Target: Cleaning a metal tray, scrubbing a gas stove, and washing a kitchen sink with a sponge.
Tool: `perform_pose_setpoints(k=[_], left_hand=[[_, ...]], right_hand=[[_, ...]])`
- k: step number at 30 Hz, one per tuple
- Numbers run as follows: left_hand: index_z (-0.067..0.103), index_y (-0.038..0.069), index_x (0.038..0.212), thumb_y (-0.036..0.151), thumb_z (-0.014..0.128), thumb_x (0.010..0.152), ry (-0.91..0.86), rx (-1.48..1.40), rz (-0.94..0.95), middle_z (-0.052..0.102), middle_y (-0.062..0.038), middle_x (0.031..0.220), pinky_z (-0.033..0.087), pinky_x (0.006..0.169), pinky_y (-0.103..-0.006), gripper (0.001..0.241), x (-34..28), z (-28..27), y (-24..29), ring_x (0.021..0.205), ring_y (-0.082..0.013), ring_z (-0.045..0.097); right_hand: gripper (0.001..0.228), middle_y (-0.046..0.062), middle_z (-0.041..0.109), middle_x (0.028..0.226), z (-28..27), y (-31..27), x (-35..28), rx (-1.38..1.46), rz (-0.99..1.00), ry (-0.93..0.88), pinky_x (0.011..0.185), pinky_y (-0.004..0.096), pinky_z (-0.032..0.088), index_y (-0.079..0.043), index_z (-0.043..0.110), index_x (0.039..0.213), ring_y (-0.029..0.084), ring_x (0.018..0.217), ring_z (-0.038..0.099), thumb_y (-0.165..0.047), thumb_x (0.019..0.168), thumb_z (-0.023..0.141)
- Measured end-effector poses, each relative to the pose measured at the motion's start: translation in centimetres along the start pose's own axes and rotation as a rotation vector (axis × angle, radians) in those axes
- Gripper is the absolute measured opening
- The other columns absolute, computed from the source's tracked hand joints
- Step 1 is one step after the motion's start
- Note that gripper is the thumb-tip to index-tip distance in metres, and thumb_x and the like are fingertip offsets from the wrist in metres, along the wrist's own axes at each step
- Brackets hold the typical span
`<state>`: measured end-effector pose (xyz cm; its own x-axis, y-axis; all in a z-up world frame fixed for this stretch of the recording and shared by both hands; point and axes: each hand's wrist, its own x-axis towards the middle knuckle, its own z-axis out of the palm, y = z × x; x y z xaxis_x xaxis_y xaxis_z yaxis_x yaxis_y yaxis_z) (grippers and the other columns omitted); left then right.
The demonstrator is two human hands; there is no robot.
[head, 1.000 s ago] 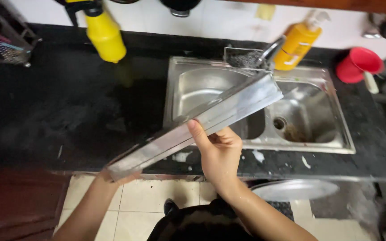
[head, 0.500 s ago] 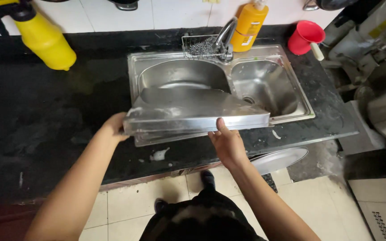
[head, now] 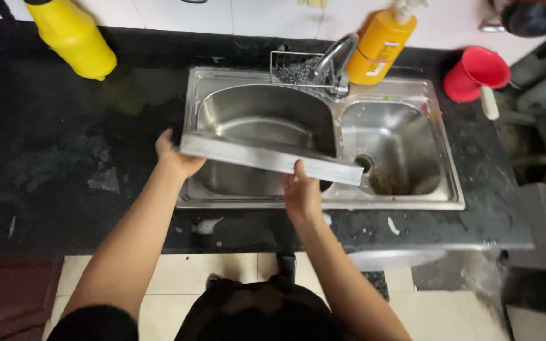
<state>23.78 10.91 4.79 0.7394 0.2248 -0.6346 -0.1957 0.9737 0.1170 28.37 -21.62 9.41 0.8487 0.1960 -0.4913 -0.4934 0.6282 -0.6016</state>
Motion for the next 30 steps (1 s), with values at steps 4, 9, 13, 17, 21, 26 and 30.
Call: perform_pose_setpoints(k=[4, 9, 13, 17, 21, 26, 30], left_hand=[[0.047, 0.016, 0.153, 0.069, 0.042, 0.095, 0.131, -0.118, 0.199, 0.061, -0.011, 0.152, 0.043, 0.121, -0.0537, 0.079, -1.3, -4.2, -1.8, 0.137, -0.0325, 0.061], [0.056, 0.016, 0.145, 0.068, 0.031, 0.101, 0.176, -0.291, 0.251, 0.065, -0.01, 0.147, 0.045, 0.115, -0.0557, 0.072, -6.6, 0.4, -10.1, 0.133, -0.0334, 0.063], [0.051, 0.023, 0.147, 0.069, 0.026, 0.102, 0.145, -0.136, 0.223, 0.06, -0.006, 0.152, 0.038, 0.119, -0.0615, 0.069, -5.3, 0.0, -15.4, 0.139, -0.0348, 0.056], [0.034, 0.026, 0.159, 0.068, 0.02, 0.106, 0.214, -0.063, 0.238, 0.034, -0.002, 0.17, 0.018, 0.125, -0.0705, 0.07, -4.8, -0.1, -16.8, 0.157, -0.0335, 0.03], [0.021, 0.023, 0.166, 0.06, 0.014, 0.111, 0.257, -0.028, 0.148, 0.017, -0.005, 0.176, 0.011, 0.124, -0.0738, 0.067, -6.8, 4.3, -21.2, 0.161, -0.0344, 0.013], [0.002, 0.015, 0.168, 0.054, 0.032, 0.111, 0.192, 0.109, 0.145, -0.006, -0.009, 0.176, 0.015, 0.122, -0.0744, 0.076, -11.6, 10.7, -22.6, 0.161, -0.0386, 0.0], [-0.015, 0.013, 0.167, 0.046, 0.038, 0.112, 0.14, 0.105, 0.156, -0.024, -0.011, 0.173, -0.005, 0.124, -0.0675, 0.083, -10.1, 9.0, -22.7, 0.158, -0.0373, -0.022]], right_hand=[[0.032, 0.001, 0.061, 0.098, -1.0, 1.1, 1.5, -0.134, 0.033, 0.038, 0.101, 0.038, 0.049, -0.018, 0.056, 0.119, 0.016, 0.086, 0.064, -0.028, 0.099, 0.079], [0.042, 0.013, 0.068, 0.083, -2.2, -2.7, 1.5, -0.303, 0.264, -0.011, 0.083, 0.041, 0.059, -0.011, 0.048, 0.103, 0.03, 0.079, 0.073, -0.042, 0.099, 0.076], [0.056, 0.022, 0.078, 0.116, 1.5, -11.7, -0.7, -0.716, 0.773, -0.437, 0.071, 0.031, 0.063, -0.004, 0.063, 0.126, 0.025, 0.087, 0.079, -0.054, 0.103, 0.051], [0.048, 0.017, 0.078, 0.111, 1.5, -17.5, 8.7, -0.944, 0.444, -0.52, 0.065, 0.039, 0.06, -0.009, 0.065, 0.138, 0.031, 0.078, 0.075, -0.035, 0.099, 0.058], [0.026, 0.002, 0.079, 0.098, -8.3, -18.0, 40.8, -0.796, 0.244, -0.246, 0.062, 0.03, 0.062, -0.02, 0.073, 0.122, 0.02, 0.068, 0.074, -0.024, 0.096, 0.068], [0.023, 0.001, 0.074, 0.094, -8.6, -18.6, 57.7, -1.145, 0.141, -0.124, 0.075, 0.055, 0.067, -0.031, 0.063, 0.114, 0.033, 0.076, 0.078, -0.045, 0.097, 0.069], [0.019, 0.001, 0.067, 0.089, -7.4, -18.8, 57.5, -1.241, 0.197, -0.227, 0.084, 0.056, 0.065, -0.019, 0.053, 0.11, 0.034, 0.075, 0.076, -0.034, 0.1, 0.06]])
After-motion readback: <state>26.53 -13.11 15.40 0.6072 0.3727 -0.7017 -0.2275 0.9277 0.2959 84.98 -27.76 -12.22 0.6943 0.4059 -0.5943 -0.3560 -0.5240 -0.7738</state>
